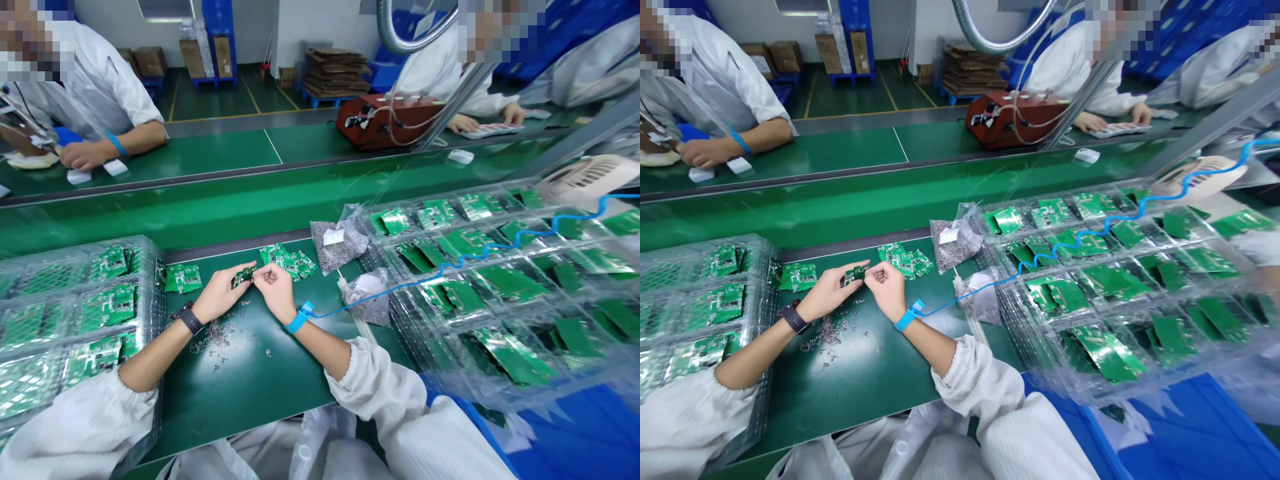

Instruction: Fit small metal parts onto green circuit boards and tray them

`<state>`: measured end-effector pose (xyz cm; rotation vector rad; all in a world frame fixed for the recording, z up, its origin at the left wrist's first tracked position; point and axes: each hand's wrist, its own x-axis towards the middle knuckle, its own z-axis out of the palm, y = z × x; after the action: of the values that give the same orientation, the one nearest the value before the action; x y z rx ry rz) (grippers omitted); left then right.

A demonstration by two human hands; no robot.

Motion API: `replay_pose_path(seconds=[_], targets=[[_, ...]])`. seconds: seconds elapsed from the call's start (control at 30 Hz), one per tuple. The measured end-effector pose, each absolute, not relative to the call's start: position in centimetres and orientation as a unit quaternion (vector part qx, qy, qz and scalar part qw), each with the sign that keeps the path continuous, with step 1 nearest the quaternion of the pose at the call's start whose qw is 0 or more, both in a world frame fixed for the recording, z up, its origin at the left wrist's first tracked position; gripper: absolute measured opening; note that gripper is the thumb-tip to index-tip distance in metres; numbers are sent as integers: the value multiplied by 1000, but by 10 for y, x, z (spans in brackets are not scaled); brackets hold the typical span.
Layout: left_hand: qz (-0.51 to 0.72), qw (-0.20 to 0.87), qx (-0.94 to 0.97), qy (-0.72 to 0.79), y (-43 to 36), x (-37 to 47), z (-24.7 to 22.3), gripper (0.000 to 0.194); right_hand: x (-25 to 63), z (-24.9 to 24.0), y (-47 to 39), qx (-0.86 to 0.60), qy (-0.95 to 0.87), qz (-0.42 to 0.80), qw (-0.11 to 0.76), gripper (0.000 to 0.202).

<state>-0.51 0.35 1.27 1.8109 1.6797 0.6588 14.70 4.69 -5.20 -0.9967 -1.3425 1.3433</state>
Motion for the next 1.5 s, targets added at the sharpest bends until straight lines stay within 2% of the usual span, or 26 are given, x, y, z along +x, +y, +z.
replay_pose_path(seconds=[0.13, 0.23, 0.3, 0.37, 0.47, 0.57, 0.7, 0.8, 0.9, 1.0, 1.13, 1.27, 1.33, 1.5], targets=[[259, 311, 659, 634, 6, -3, 9, 50, 151, -45, 50, -408, -577, 512, 488, 10], [305, 388, 627, 602, 11, -11, 10, 63, 164, -36, 62, -419, -613, 446, 499, 8], [296, 402, 625, 599, 14, -24, 14, 69, 176, -31, 76, -444, -631, 392, 501, 9], [219, 326, 666, 634, 16, -40, 20, 63, 188, -29, 92, -477, -644, 344, 489, 12], [4, 141, 696, 704, 16, -62, 28, 60, 202, -32, 111, -523, -655, 292, 461, 17], [-155, 92, 650, 738, 12, -70, 30, 70, 210, -37, 119, -552, -654, 252, 451, 18], [-195, 78, 631, 747, 10, -63, 29, 71, 208, -32, 112, -537, -693, 185, 445, 11], [-194, 47, 611, 766, 12, -60, 28, 64, 199, -23, 94, -440, -765, 217, 417, 7], [-172, 14, 593, 786, 15, -61, 26, 55, 185, -23, 73, -291, -849, 319, 303, 8], [-129, -1, 599, 790, 17, -63, 22, 48, 176, -32, 59, -223, -877, 368, 214, 10], [-69, 3, 620, 781, 18, -61, 20, 46, 173, -42, 59, -229, -862, 410, 191, 5], [4, 21, 624, 781, 19, -56, 20, 45, 175, -41, 65, -229, -846, 433, 212, 11], [92, 92, 605, 786, 21, -53, 22, 42, 174, -41, 67, -238, -834, 437, 241, 10], [421, 442, 383, 693, 27, -46, 28, 34, 167, -46, 65, -263, -755, 526, 290, 13]])
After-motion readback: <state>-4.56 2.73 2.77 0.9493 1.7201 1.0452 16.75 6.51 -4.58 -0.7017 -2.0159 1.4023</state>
